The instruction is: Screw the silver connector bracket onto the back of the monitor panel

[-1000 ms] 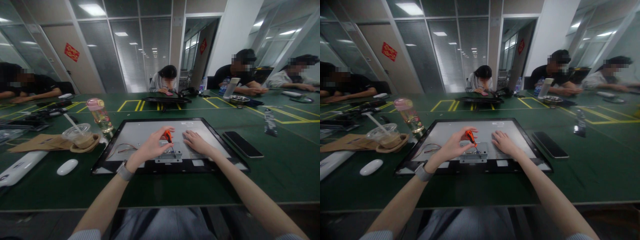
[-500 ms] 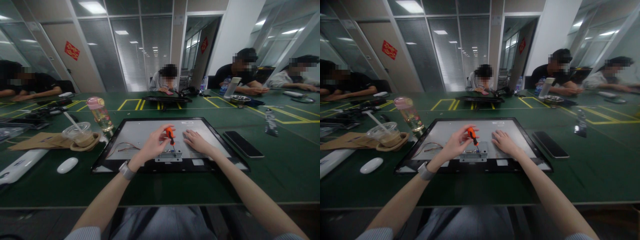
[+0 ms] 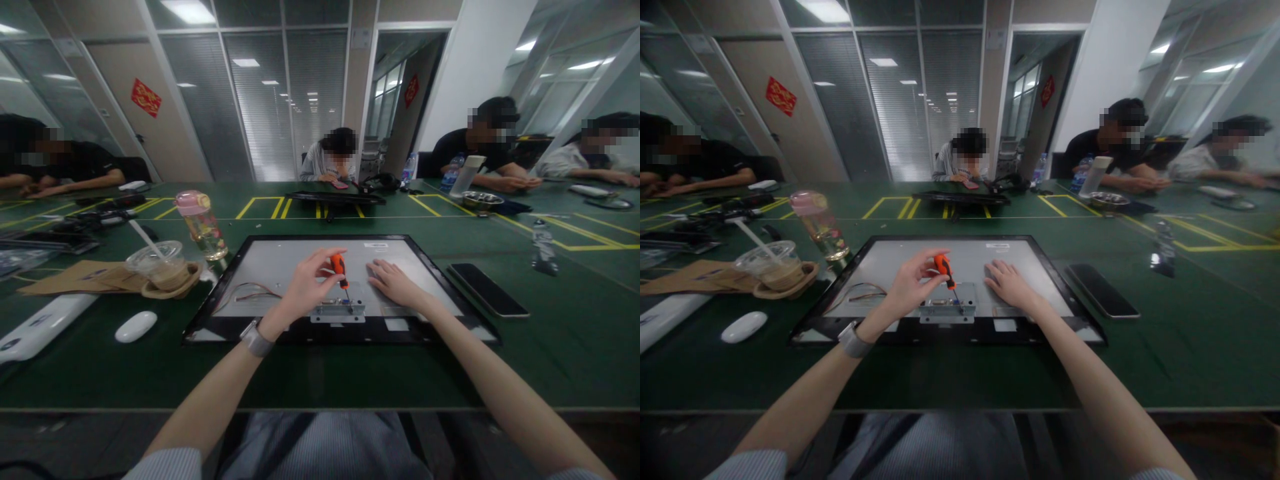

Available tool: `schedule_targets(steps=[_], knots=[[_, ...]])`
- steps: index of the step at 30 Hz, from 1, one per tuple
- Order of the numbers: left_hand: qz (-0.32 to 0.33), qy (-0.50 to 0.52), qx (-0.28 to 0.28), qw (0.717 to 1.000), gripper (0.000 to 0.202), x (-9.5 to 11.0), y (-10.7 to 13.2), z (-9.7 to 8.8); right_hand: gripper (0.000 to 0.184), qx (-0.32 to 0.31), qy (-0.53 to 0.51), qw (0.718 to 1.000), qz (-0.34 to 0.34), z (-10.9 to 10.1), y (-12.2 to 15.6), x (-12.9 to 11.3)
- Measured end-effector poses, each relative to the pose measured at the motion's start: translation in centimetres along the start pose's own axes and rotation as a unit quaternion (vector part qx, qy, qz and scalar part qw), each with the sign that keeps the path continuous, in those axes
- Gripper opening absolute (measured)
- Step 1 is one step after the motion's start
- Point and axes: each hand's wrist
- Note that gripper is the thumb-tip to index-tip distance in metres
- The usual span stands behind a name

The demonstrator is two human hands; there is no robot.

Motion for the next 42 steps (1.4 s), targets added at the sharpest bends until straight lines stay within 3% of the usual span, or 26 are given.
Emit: schedule_targets(steps=[9, 14, 20, 27, 42], knots=[[0.01, 0.012, 0.051, 0.999, 0.041, 0.6, -0.5, -0.8, 0.059, 0.002, -0.009, 1.0, 0.003, 0.3, -0.1, 0.1], [-0.005, 0.074, 0.105, 0.992, 0.046, 1.5, -0.4, -2.8, 0.059, 0.0, -0.013, 1.0, 0.011, 0.0, 0.0, -0.1], [-0.029, 0.039, 0.185, 0.981, 0.047, 1.5, 1.0, -3.9, 0.061, -0.004, -0.001, 1.0, 0.002, 0.0, 0.0, -0.1], [-0.01, -0.038, 0.174, 0.984, 0.046, 0.0, 1.7, -3.7, 0.059, 0.006, -0.003, 1.0, -0.001, 0.5, -0.2, 0.2], [-0.001, -0.055, 0.149, 0.987, 0.042, -0.6, 1.8, -3.5, 0.059, -0.002, 0.003, 1.0, 0.005, 0.1, 0.0, 0.0]])
Point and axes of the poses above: each hand's wrist, its own y-axis away from the middle knuckle, its own z-axis out of the palm, x = y × z, and after that the axes turned 10 degrees about y, right-handed
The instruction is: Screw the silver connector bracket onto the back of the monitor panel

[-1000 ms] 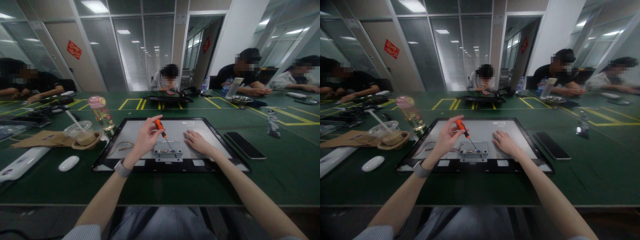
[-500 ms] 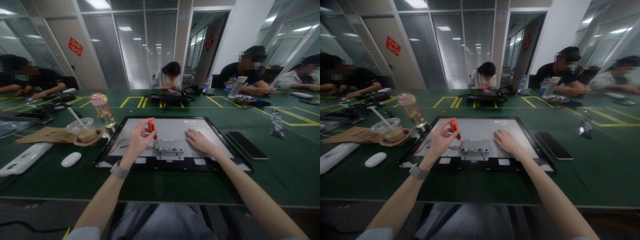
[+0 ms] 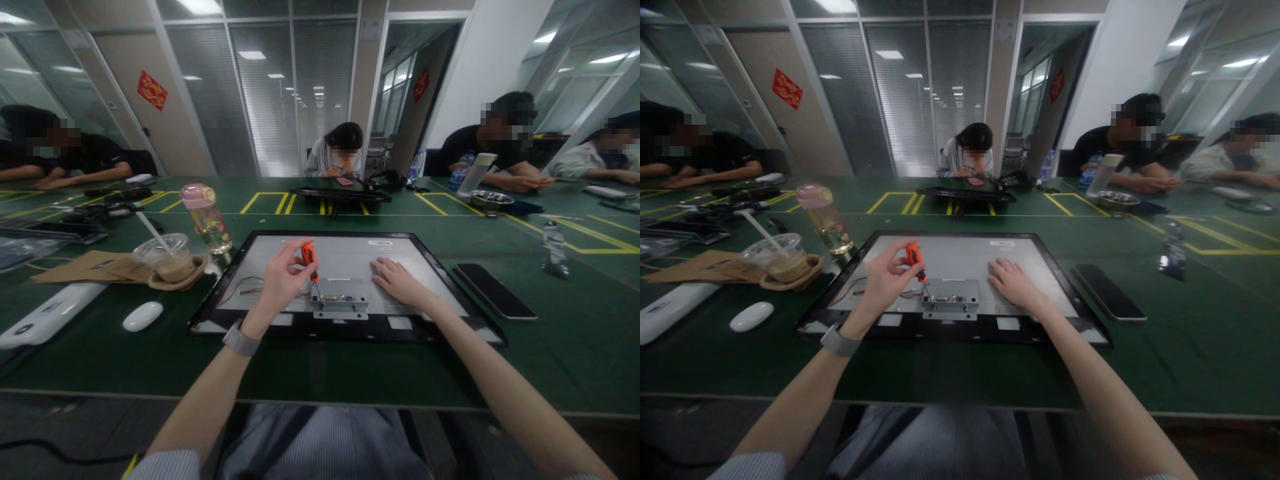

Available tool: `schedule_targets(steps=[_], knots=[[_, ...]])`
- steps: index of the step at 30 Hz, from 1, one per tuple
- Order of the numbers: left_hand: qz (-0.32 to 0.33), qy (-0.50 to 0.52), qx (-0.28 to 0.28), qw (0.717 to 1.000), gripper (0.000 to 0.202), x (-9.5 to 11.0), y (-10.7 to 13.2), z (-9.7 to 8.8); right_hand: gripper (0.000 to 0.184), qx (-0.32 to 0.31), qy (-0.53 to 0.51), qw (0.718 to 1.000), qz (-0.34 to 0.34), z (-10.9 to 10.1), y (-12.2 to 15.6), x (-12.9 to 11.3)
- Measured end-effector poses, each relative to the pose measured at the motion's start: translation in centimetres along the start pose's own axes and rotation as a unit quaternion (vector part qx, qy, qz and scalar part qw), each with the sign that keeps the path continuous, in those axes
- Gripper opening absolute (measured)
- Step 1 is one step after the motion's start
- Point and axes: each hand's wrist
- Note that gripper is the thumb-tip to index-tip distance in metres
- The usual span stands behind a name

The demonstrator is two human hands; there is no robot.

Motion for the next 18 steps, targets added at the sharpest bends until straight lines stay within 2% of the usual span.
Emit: schedule_targets(steps=[4, 10, 15, 18], knots=[[0.004, -0.002, -0.017, 1.0, 0.042, 0.3, 0.1, 0.0, 0.06, -0.006, -0.002, 1.0, 0.002, 0.0, 0.0, 0.0], [0.009, 0.04, -0.099, 0.994, 0.037, 1.0, 0.1, -0.5, 0.058, 0.008, -0.001, 1.0, 0.0, 0.3, -0.1, 0.1], [0.045, 0.023, -0.064, 0.997, 0.032, 1.0, -0.1, -0.4, 0.058, 0.004, 0.003, 1.0, -0.008, 0.3, 0.0, 0.2], [0.055, 0.026, -0.069, 0.996, 0.029, 1.3, -0.2, -0.3, 0.059, 0.004, 0.004, 1.0, -0.004, 0.1, 0.0, 0.1]])
Point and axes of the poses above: each hand's wrist, its own y-axis away from the middle knuckle, its own z-axis out of the palm, x = y × z, and after that the axes turned 10 degrees about y, right-handed
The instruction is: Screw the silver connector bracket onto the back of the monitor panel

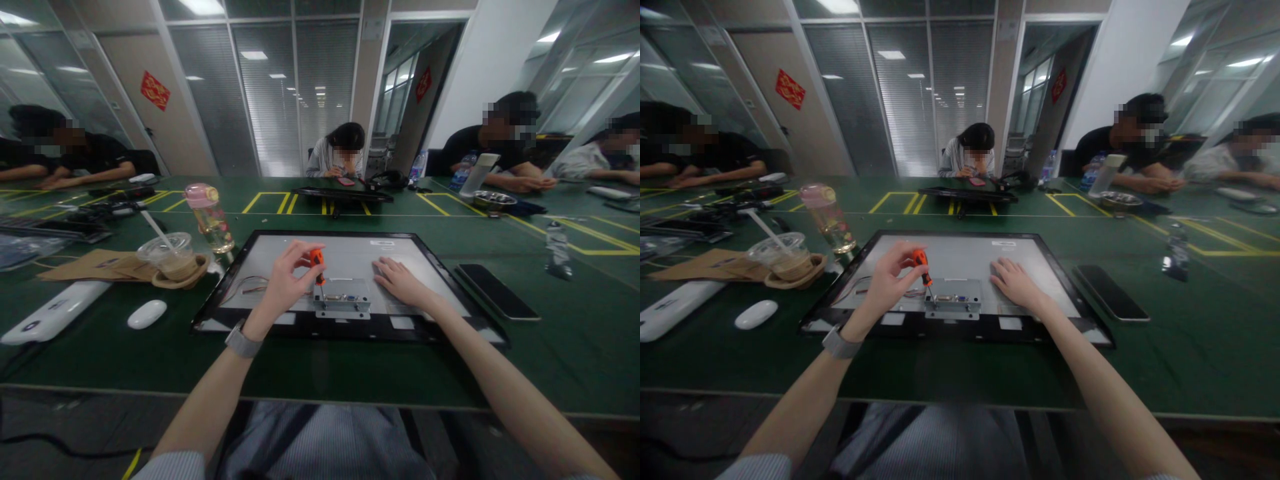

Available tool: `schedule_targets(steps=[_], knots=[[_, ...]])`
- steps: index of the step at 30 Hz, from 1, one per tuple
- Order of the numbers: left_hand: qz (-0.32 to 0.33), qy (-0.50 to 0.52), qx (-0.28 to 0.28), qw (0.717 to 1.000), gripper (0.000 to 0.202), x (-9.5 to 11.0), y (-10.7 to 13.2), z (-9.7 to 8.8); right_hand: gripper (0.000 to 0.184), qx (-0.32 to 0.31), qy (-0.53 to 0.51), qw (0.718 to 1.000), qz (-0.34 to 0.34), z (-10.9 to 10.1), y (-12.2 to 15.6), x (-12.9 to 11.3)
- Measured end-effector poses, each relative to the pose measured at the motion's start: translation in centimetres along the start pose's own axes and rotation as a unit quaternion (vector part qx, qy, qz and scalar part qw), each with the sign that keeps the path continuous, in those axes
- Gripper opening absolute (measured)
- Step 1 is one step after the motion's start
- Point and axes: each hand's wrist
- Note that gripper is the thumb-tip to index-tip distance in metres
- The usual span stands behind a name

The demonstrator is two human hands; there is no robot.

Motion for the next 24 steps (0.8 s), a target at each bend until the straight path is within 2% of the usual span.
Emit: schedule_targets(steps=[3, 6, 10, 13, 17, 24], knots=[[-0.031, 0.043, -0.026, 0.998, 0.031, 0.38, 0.01, 0.01, 0.059, -0.003, -0.003, 1.0, 0.002, -0.18, 0.06, -0.14], [-0.066, 0.076, -0.015, 0.995, 0.032, 0.28, 0.06, 0.05, 0.06, -0.01, -0.004, 1.0, 0.005, -0.22, 0.08, -0.21], [-0.048, 0.052, 0.029, 0.997, 0.025, -0.16, 0.0, 0.13, 0.059, -0.002, -0.006, 1.0, 0.005, -0.05, 0.01, -0.14], [-0.04, 0.056, 0.018, 0.997, 0.025, -0.07, -0.02, 0.15, 0.06, 0.002, -0.009, 1.0, 0.0, -0.05, 0.0, -0.09], [-0.06, 0.098, -0.015, 0.993, 0.033, 0.21, 0.01, 0.18, 0.062, -0.003, -0.011, 1.0, 0.001, -0.13, 0.09, -0.04], [-0.023, 0.047, 0.031, 0.998, 0.021, -0.06, -0.05, 0.23, 0.059, 0.017, -0.008, 1.0, -0.006, 0.55, -0.12, 0.29]])
Point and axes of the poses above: each hand's wrist, its own y-axis away from the middle knuckle, its own z-axis out of the palm, x = y × z, and after that the axes turned 10 degrees about y, right-handed
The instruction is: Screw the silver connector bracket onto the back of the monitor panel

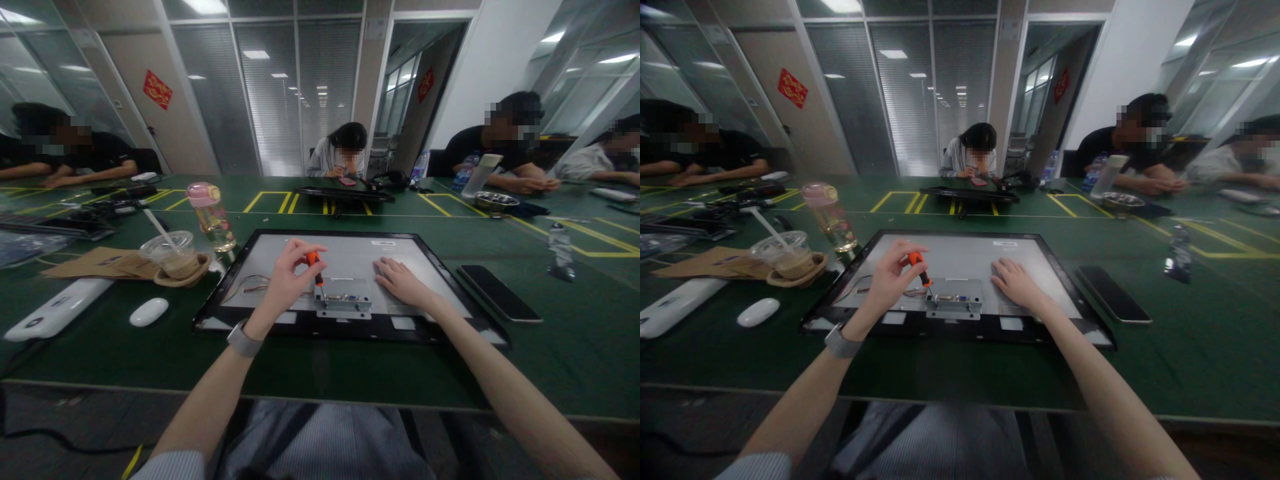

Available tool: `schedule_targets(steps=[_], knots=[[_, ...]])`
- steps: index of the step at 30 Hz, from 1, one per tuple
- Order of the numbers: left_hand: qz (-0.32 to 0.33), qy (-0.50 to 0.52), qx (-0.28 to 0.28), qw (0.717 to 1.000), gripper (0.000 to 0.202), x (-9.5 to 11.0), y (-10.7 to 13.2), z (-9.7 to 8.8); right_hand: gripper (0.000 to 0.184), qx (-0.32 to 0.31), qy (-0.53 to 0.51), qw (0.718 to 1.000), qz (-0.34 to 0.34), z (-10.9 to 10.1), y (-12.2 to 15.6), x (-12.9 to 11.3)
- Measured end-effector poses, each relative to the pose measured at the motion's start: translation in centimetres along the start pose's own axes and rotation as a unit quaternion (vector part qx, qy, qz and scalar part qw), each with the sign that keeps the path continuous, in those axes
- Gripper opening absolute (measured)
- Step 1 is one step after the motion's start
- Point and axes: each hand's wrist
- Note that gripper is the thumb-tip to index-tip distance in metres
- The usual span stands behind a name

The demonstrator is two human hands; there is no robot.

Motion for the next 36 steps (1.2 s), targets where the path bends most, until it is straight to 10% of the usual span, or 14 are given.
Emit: schedule_targets(steps=[6, 36], knots=[[-0.056, 0.069, -0.067, 0.994, 0.037, 0.59, -0.12, -0.46, 0.061, -0.016, 0.005, 1.0, 0.003, -0.2, 0.03, -0.16], [-0.041, 0.004, -0.004, 0.999, 0.025, 0.6, -0.58, -0.61, 0.06, -0.015, 0.009, 1.0, 0.005, -0.11, 0.01, -0.12]])
Point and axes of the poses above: each hand's wrist, its own y-axis away from the middle knuckle, its own z-axis out of the palm, x = y × z, and after that the axes turned 10 degrees about y, right-handed
